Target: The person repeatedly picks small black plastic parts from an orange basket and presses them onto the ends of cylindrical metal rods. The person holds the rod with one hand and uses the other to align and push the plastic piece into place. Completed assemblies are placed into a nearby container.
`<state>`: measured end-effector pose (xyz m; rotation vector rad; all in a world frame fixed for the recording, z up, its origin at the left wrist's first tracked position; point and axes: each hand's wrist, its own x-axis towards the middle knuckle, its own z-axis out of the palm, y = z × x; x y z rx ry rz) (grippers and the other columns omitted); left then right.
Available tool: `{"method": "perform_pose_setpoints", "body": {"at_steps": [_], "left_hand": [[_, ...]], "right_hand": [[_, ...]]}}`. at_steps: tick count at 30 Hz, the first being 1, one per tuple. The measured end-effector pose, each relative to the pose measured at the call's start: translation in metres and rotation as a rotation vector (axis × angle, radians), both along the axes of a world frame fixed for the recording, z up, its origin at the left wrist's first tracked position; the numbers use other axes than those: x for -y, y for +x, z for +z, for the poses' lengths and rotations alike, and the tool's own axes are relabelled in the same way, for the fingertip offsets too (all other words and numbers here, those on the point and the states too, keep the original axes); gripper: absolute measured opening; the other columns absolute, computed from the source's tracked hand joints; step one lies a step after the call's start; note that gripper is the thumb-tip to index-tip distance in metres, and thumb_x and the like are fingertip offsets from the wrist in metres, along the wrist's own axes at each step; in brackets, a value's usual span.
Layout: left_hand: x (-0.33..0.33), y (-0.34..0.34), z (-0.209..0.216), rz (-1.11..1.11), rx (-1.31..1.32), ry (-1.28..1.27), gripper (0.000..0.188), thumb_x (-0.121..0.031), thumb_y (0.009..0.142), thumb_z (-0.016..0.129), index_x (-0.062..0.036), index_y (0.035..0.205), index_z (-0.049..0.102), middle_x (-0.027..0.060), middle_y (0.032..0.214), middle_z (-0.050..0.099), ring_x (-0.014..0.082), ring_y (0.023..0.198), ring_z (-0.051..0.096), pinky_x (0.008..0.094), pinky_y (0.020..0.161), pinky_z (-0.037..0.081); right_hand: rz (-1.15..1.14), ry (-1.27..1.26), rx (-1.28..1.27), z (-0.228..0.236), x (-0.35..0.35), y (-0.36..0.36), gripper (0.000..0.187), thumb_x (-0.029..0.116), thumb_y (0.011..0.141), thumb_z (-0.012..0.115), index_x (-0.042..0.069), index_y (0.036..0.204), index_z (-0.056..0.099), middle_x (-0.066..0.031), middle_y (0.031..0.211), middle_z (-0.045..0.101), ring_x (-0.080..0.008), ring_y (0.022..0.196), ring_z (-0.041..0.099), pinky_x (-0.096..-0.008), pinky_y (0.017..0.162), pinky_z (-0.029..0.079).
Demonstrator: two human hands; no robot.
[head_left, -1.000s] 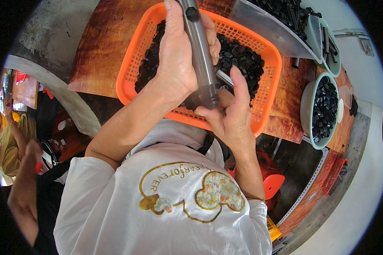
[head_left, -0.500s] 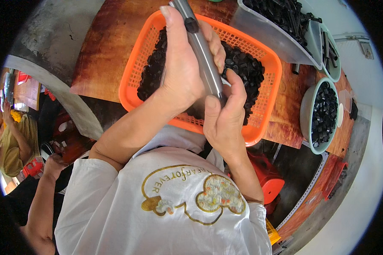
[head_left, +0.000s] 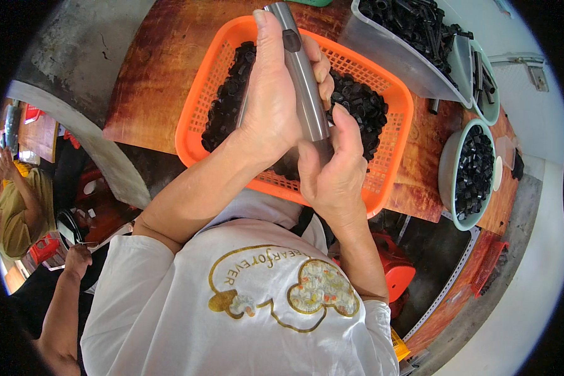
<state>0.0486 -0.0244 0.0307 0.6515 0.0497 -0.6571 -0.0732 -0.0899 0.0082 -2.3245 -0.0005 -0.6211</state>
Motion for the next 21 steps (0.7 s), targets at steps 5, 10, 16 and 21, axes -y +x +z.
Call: {"method": "perform_pose_setpoints", "body": {"at_steps": [5,10,16,21], "left_hand": [[-0.005,0.005,-0.001,-0.084,-0.017,-0.074,0.07,-0.076,0.092,0.029,-0.0102,0.081,0.052,0.0035,0.063,0.047,0.0164,0.054,0.046,0.0297,0.051,0.038],[-0.008,0.008,-0.004,-0.137,0.006,-0.125,0.069,-0.072,0.095,0.028,-0.0094,0.085,0.055,0.003,0.066,0.047,0.0172,0.053,0.046,0.0292,0.049,0.036],[-0.011,0.011,0.0,-0.075,-0.019,-0.235,0.068,-0.068,0.096,0.029,-0.0059,0.097,0.057,0.0057,0.071,0.049,0.019,0.058,0.046,0.0301,0.053,0.039],[-0.01,0.005,0.004,-0.148,-0.147,-0.457,0.066,-0.064,0.098,0.032,-0.0035,0.093,0.058,0.0089,0.067,0.051,0.0237,0.054,0.049,0.0337,0.051,0.041]], "right_hand": [[0.119,0.072,-0.167,0.008,0.01,-0.007,0.09,0.011,0.08,0.079,-0.009,0.143,0.017,-0.0227,0.101,0.064,-0.0314,0.087,0.067,-0.0375,0.079,0.051],[0.149,0.135,-0.195,0.001,0.017,-0.013,0.105,0.011,0.074,0.084,-0.003,0.147,0.011,-0.0204,0.103,0.064,-0.0271,0.09,0.066,-0.0356,0.081,0.051],[0.078,0.334,-0.141,-0.005,0.01,-0.016,0.09,0.005,0.08,0.077,-0.001,0.147,0.019,-0.02,0.113,0.061,-0.0186,0.087,0.064,-0.0264,0.072,0.053],[0.119,0.999,-0.303,0.005,0.007,-0.01,0.058,0.035,0.094,0.064,-0.007,0.13,0.043,-0.0155,0.099,0.066,-0.0122,0.064,0.061,-0.025,0.057,0.052]]}}
